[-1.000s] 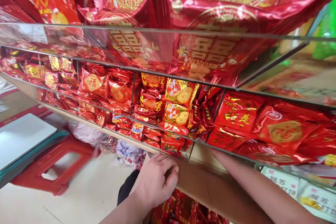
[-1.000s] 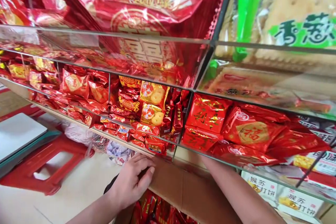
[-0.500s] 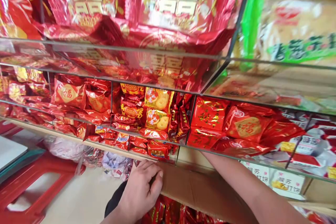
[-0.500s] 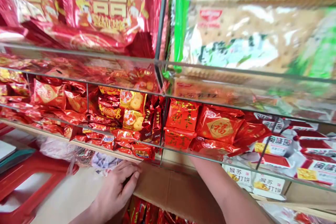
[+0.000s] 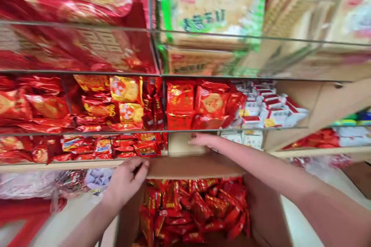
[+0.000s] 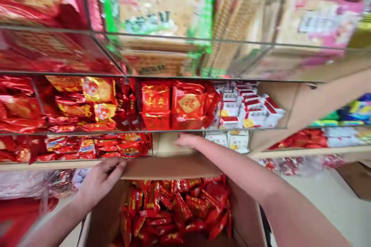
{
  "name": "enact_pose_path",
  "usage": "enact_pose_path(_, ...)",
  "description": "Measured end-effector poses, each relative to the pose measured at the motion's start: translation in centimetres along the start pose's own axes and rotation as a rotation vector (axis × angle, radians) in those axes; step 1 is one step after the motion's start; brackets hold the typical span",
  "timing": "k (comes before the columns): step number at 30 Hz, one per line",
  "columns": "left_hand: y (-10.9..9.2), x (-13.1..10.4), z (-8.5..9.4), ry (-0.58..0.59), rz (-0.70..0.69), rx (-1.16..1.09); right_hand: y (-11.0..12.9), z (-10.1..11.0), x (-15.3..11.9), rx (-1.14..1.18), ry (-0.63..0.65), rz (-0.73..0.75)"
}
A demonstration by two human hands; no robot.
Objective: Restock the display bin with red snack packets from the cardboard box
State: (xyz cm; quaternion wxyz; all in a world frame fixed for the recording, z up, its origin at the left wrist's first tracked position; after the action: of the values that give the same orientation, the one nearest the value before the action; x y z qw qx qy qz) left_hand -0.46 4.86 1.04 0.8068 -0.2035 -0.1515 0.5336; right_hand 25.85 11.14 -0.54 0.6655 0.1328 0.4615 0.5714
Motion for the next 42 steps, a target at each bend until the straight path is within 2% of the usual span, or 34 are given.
enact_pose_path(2, -0.1, 0.2, -0.1, 0.007, 0.003, 0.024, -1.7, 1.3, -4.2, -0.042, 0.013, 0.046)
enact_pose_path(4, -0.1, 0.2, -0.2, 0.001, -0.007, 0.053, -2.6, 2.3, -9.5, -0.089, -0.051, 0.218)
enact_pose_path(5, -0.1, 0.3, -0.2, -0.006, -0.013, 0.064, -3.1, 2.5, -12.3, -0.104, -0.134, 0.334)
enact_pose_path(7, -0.2, 0.3, 0.0, -0.034, -0.045, 0.078, -4.4, 1.7, -17.0, -0.108, -0.296, 0.468)
enact_pose_path(9, -0.7, 0.2, 0.4, -0.108, -0.119, 0.109, -6.4, -0.5, -19.3, -0.076, -0.285, 0.460)
enact_pose_path(11, -2.0, -0.3, 0.9, -0.220, -0.255, 0.168, -8.3, -3.5, -18.9, -0.073, -0.224, 0.350)
enact_pose_path(13, -4.1, -1.3, 0.8, -0.276, -0.429, 0.208, -9.5, -6.0, -16.9, -0.127, -0.254, 0.269)
enact_pose_path(15, -6.3, -2.8, -0.4, -0.213, -0.574, 0.176, -9.6, -7.8, -14.4, -0.225, -0.300, 0.210)
enact_pose_path(17, -8.0, -4.3, -2.6, -0.066, -0.609, 0.091, -9.2, -8.9, -12.4, -0.304, -0.329, 0.119)
enact_pose_path(19, -8.7, -5.3, -5.4, 0.104, -0.544, -0.031, -8.8, -9.5, -11.3, -0.349, -0.353, 0.019)
enact_pose_path(20, -8.7, -5.5, -6.9, 0.146, -0.455, -0.128, -8.7, -9.8, -11.1, -0.367, -0.368, -0.013)
enact_pose_path(22, -8.2, -5.5, -9.4, 0.152, -0.196, -0.383, -8.7, -10.2, -11.0, -0.394, -0.401, -0.030)
enact_pose_path(24, -7.7, -5.0, -11.2, 0.097, 0.071, -0.640, -8.9, -10.5, -11.2, -0.407, -0.434, -0.010)
enact_pose_path(27, -8.3, -4.3, -12.4, 0.097, 0.360, -0.868, -9.0, -10.8, -12.1, -0.386, -0.477, 0.013)
enact_pose_path(30, -10.1, -4.1, -12.8, 0.249, 0.606, -1.053, -8.4, -11.3, -13.7, -0.306, -0.484, 0.053)
enact_pose_path(31, -10.8, -4.3, -12.9, 0.305, 0.647, -1.142, -8.1, -11.6, -14.4, -0.275, -0.471, 0.096)
enact_pose_path(33, -11.7, -4.8, -13.0, 0.339, 0.664, -1.309, -7.5, -12.3, -15.9, -0.211, -0.427, 0.235)
enact_pose_path(36, -11.8, -6.0, -13.0, 0.250, 0.639, -1.418, -7.4, -12.7, -17.9, -0.022, -0.420, 0.406)
enact_pose_path(39, -11.6, -7.1, -12.5, 0.265, 0.571, -1.428, -8.7, -12.0, -18.3, 0.286, -0.562, 0.320)
enact_pose_path(40, -11.7, -7.4, -12.2, 0.289, 0.544, -1.420, -9.2, -11.8, -18.0, 0.399, -0.564, 0.273)
enact_pose_path(42, -11.9, -7.6, -11.9, 0.349, 0.501, -1.382, -9.9, -11.7, -17.4, 0.604, -0.463, 0.231)
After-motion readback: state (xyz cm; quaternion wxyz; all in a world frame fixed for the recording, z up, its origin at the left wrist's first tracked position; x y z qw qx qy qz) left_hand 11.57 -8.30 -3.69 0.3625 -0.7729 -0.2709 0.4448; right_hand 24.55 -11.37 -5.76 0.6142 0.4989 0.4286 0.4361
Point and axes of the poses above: each hand's wrist, its own x-axis towards the middle knuckle, its own z-axis out of the back of the hand, y = z × x, the point moved 2 cm from there along x, towards the middle knuckle, and after that the axes turned 5 degrees about y, right-handed, at the moved point
